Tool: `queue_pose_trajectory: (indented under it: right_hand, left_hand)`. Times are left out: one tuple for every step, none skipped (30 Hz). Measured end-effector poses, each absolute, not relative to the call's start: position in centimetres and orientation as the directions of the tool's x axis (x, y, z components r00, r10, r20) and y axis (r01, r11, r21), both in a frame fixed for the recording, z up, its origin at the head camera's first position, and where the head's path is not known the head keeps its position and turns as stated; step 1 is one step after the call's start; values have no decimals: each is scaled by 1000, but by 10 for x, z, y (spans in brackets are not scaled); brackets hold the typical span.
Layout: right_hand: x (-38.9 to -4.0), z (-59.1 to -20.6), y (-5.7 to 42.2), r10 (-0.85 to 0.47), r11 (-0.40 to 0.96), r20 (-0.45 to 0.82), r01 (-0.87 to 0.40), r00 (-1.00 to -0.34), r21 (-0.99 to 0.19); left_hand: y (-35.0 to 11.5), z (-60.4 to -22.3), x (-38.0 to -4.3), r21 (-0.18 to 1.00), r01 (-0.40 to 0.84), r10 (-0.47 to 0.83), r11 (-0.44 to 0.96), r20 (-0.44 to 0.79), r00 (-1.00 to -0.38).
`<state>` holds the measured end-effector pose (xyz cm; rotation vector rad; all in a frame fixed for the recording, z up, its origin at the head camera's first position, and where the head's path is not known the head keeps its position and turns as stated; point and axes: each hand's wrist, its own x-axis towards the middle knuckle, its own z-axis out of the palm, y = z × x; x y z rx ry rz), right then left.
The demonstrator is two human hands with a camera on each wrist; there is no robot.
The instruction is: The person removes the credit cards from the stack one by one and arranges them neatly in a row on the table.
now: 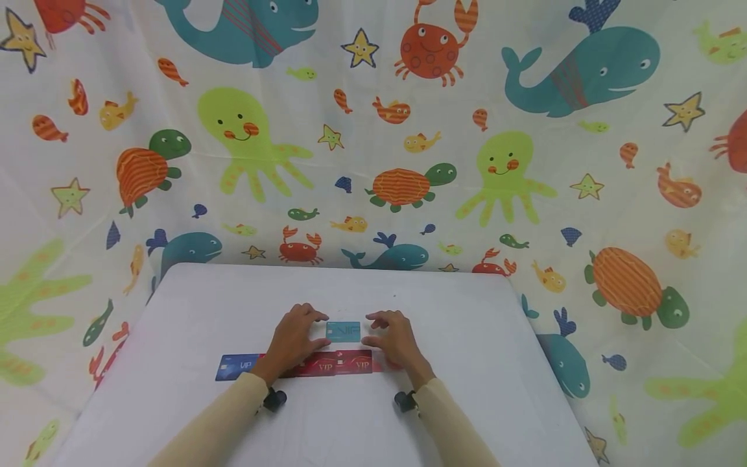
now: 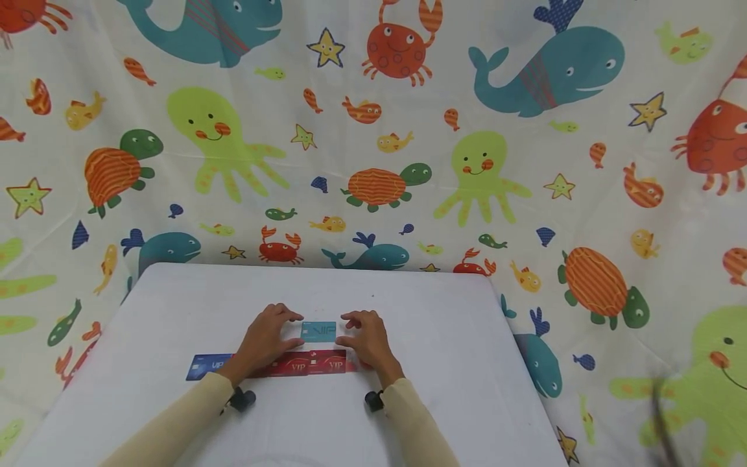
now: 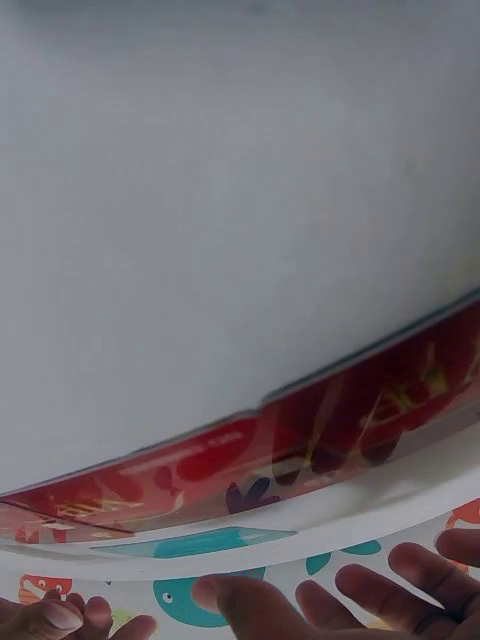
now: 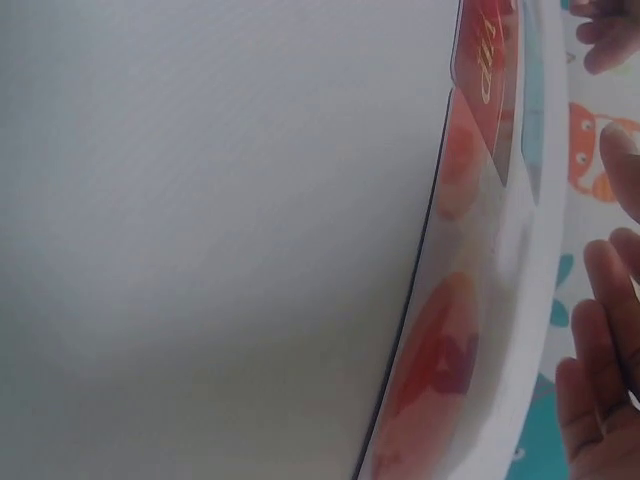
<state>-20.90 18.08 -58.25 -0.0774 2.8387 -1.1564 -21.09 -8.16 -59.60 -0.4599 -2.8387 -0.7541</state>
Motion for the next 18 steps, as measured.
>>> queue_pose_trajectory:
  right_hand:
    - [-210, -582, 179, -76, 714, -55, -16, -996, -700]
    - [-211, -583, 177, -79, 712, -59, -15, -995, -702]
    - [-213, -583, 175, -81, 709, -62, -14, -995, -705]
    - [-214, -583, 174, -85, 705, -65, -14, -994, -709]
    - [-215, -583, 172, -90, 703, -69, -15, -994, -711]
    - [-217, -583, 171, -94, 701, -73, -14, -993, -713]
    - [-218, -584, 169, -100, 700, -77, -15, -992, -714]
    - [-220, -585, 168, -105, 700, -81, -16, -991, -714]
    - [-221, -586, 167, -107, 702, -85, -15, -991, -712]
    - [-222, -586, 166, -109, 706, -92, -12, -990, -708]
    - [-223, -587, 164, -109, 712, -100, -8, -989, -702]
    - [-224, -589, 163, -108, 718, -107, -4, -988, -696]
    - [-225, -590, 162, -107, 722, -113, 1, -988, -692]
    - [-226, -590, 161, -100, 724, -125, 14, -987, -690]
    - [-226, -591, 160, -93, 726, -137, 27, -986, -687]
    - [-226, -592, 158, -86, 726, -148, 40, -985, -687]
    - [-226, -592, 157, -80, 725, -157, 50, -984, -687]
    - [-226, -592, 156, -73, 722, -164, 61, -984, -689]
  left_hand:
    - [-82, -596, -212, 457, 331, 249, 826, 232, -941]
    - [-83, -597, -213, 457, 326, 247, 828, 225, -943]
    - [-83, -597, -214, 455, 321, 245, 831, 219, -945]
    - [-83, -598, -215, 457, 316, 242, 832, 213, -947]
    - [-83, -599, -216, 458, 310, 239, 833, 207, -949]
    - [-83, -599, -216, 460, 306, 237, 834, 203, -950]
    - [-83, -599, -217, 464, 302, 236, 833, 197, -952]
    - [-83, -600, -218, 469, 300, 236, 831, 191, -953]
    - [-82, -600, -218, 472, 300, 239, 829, 186, -953]
    - [-81, -600, -219, 473, 304, 244, 827, 186, -952]
    - [-81, -601, -219, 471, 311, 251, 825, 186, -950]
    - [-80, -601, -220, 468, 318, 259, 825, 187, -948]
    - [-80, -602, -221, 464, 326, 268, 824, 188, -945]
    - [-79, -602, -221, 456, 334, 276, 825, 191, -942]
    - [-79, -603, -222, 446, 342, 284, 827, 193, -939]
    - [-79, -604, -222, 436, 347, 289, 830, 195, -937]
    - [-78, -604, -223, 430, 348, 293, 833, 190, -937]
    - [-78, -604, -223, 423, 348, 296, 837, 185, -937]
